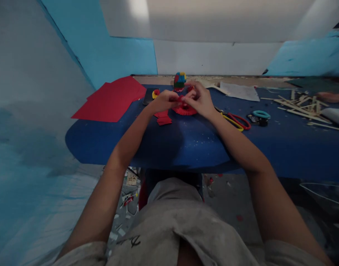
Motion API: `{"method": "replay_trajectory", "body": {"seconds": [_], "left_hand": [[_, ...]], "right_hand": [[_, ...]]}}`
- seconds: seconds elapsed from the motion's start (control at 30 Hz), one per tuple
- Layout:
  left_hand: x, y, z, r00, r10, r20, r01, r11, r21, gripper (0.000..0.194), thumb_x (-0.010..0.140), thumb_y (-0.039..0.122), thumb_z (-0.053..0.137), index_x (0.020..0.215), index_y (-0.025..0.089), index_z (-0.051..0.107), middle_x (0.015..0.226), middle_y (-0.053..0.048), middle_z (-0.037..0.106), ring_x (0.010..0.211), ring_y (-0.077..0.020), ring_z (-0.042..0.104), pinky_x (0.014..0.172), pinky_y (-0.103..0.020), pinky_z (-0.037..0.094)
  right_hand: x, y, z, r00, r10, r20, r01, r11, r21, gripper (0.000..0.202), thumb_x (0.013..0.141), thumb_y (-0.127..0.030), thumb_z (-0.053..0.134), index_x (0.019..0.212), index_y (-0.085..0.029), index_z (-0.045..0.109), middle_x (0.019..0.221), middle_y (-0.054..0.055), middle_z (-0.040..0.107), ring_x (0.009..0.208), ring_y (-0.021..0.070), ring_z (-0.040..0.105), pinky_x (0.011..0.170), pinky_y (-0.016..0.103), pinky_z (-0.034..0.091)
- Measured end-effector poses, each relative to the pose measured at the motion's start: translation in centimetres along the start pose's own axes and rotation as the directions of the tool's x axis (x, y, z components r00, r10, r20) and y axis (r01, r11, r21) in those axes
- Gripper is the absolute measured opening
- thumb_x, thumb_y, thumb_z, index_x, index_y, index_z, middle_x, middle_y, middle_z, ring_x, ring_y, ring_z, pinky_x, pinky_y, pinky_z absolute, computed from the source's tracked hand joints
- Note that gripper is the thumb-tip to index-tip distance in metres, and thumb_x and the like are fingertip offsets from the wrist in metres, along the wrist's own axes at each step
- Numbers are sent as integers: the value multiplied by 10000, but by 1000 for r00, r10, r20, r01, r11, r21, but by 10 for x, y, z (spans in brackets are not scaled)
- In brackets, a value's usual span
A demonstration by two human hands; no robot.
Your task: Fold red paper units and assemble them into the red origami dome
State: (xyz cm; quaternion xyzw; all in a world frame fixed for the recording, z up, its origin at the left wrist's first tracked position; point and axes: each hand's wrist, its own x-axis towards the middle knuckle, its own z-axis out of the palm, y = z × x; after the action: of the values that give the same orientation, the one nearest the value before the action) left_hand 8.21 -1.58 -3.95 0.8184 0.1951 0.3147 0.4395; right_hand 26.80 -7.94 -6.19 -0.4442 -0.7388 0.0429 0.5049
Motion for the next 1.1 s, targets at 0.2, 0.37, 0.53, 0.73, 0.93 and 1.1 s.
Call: {"method": "replay_trajectory", "body": {"seconds": [0.2, 0.37, 0.53, 0.73, 0.93, 1.1], "left_hand": [[1, 10, 2, 935, -355, -2, 323, 852, -412, 113, 893, 206, 593, 814, 144, 644, 764, -28, 699, 670, -102, 626, 747, -273, 477], [0, 12, -1, 923, -380, 52, 365, 828, -426, 82, 884, 200, 610, 838, 133, 609, 671, -10, 654, 648, -109, 604, 717, -282, 490], [1, 6, 0, 968, -246, -40, 214, 903, -372, 37, 869, 163, 612, 885, 142, 638, 761, 3, 671, 708, -100, 591, 751, -284, 474], [2, -6, 5, 987, 55, -153, -47, 997, 57, 43, 756, 157, 681, 781, 182, 706, 743, 10, 685, 750, -132, 577, 761, -265, 435], [-4, -4, 6, 972, 222, -74, -189, 930, 316, 119, 766, 244, 667, 852, 202, 739, 787, -48, 711, 752, -180, 627, 744, -303, 451], [-1, -2, 6, 971, 165, -173, -147, 983, 113, 150, 792, 328, 676, 773, 181, 698, 726, -49, 700, 704, -165, 639, 728, -313, 488]], "right_hand": [[-2, -10, -10, 962, -264, 77, 274, 894, -354, 280, 899, -443, 508, 1057, -270, 663, 1174, 107, 617, 1077, 254, 597, 899, 460, 520], [-3, -11, -6, 957, -274, 92, 288, 890, -352, 301, 933, -437, 443, 984, -272, 690, 1133, 93, 628, 965, 224, 601, 848, 429, 526], [-2, -9, -4, 971, -225, 76, 237, 933, -271, 371, 921, -556, 436, 917, -273, 676, 1085, 90, 666, 1052, 245, 576, 956, 440, 460], [-1, 0, 1, 991, -107, 84, 128, 946, -297, 422, 951, -523, 364, 814, -224, 628, 820, 81, 684, 805, 228, 624, 800, 417, 503], [-2, 1, 2, 996, -81, 36, 88, 950, -299, 424, 925, -557, 420, 750, -220, 608, 782, 80, 680, 793, 234, 634, 789, 407, 496], [0, 6, 9, 990, 47, -136, -48, 999, -2, 423, 844, -648, 527, 972, -255, 614, 727, 29, 657, 711, 198, 635, 699, 372, 530]]}}
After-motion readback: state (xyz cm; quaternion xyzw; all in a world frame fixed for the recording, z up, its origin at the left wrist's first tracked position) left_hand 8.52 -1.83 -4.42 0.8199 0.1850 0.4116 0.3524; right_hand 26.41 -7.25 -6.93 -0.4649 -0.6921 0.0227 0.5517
